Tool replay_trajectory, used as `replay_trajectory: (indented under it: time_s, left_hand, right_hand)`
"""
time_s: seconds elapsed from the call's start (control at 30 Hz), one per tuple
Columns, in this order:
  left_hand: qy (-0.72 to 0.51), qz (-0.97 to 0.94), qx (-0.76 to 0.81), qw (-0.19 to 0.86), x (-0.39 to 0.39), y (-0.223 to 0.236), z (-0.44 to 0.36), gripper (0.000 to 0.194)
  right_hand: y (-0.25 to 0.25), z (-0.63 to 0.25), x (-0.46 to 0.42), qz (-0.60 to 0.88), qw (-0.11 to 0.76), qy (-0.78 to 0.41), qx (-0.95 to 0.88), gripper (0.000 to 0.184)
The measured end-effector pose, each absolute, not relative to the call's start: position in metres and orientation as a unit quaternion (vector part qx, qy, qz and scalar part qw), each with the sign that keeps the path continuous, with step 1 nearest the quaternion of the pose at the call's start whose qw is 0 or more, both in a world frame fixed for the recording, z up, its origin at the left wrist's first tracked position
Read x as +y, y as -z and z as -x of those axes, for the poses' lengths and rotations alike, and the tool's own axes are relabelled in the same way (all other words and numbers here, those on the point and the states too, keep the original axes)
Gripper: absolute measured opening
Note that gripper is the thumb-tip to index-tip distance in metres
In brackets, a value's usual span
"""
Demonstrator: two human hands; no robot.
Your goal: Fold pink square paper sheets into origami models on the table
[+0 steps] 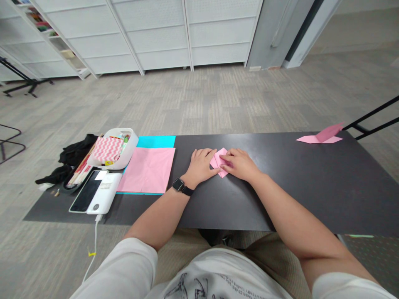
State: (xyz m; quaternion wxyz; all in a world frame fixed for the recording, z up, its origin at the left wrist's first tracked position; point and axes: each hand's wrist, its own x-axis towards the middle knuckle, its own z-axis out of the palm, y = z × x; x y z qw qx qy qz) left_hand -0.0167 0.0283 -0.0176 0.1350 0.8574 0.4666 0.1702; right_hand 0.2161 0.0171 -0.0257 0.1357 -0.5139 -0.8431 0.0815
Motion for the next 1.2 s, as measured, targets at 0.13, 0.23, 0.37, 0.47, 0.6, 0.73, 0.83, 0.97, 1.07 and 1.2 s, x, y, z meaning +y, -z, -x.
replay_trajectory:
  time_s: [0.13,0.23,0.37,0.47,0.6,0.73,0.83,0.97,1.07,1.2]
  left_hand:
    - [-0.165,-0.845,0.485,0.152,0.029,0.022,0.016,0.080]
    - [-0.172,-0.838,0.493,0.158,0.031,0.024,0.016,0.075]
    - [-0.175,-0.830,0.506,0.156,0.034,0.026,0.015,0.066]
    - [-0.184,-0.824,0.515,0.149,0.037,0.028,0.015,0.060]
    - [-0.197,-0.810,0.536,0.129,0.044,0.030,0.012,0.051]
    - [-0.203,-0.789,0.569,0.112,0.050,0.030,0.007,0.042]
    - [-0.211,-0.772,0.592,0.100,0.054,0.031,0.003,0.040]
    - [-0.232,-0.768,0.588,0.101,0.054,0.030,0.004,0.036]
    - [-0.248,-0.796,0.538,0.122,0.049,0.023,0.008,0.027]
    - [-0.217,-0.857,0.443,0.153,0.039,0.015,0.014,0.021]
  right_hand:
    - [0.025,-0.215,0.016,0.517,0.141,-0.081,-0.840,0.036]
    - [0.025,-0.215,0.016,0.518,0.144,-0.082,-0.839,0.036]
    - [0.026,-0.216,0.017,0.516,0.144,-0.087,-0.840,0.037]
    - [0.026,-0.216,0.018,0.517,0.140,-0.092,-0.839,0.036]
    - [0.025,-0.216,0.018,0.517,0.141,-0.097,-0.839,0.036]
    - [0.026,-0.216,0.018,0.517,0.135,-0.091,-0.840,0.037]
    - [0.026,-0.217,0.019,0.517,0.124,-0.088,-0.842,0.038]
    - [0.025,-0.218,0.019,0.521,0.116,-0.086,-0.841,0.039]
    - [0.023,-0.217,0.018,0.526,0.117,-0.088,-0.838,0.040]
    - [0.022,-0.215,0.017,0.531,0.125,-0.088,-0.833,0.040]
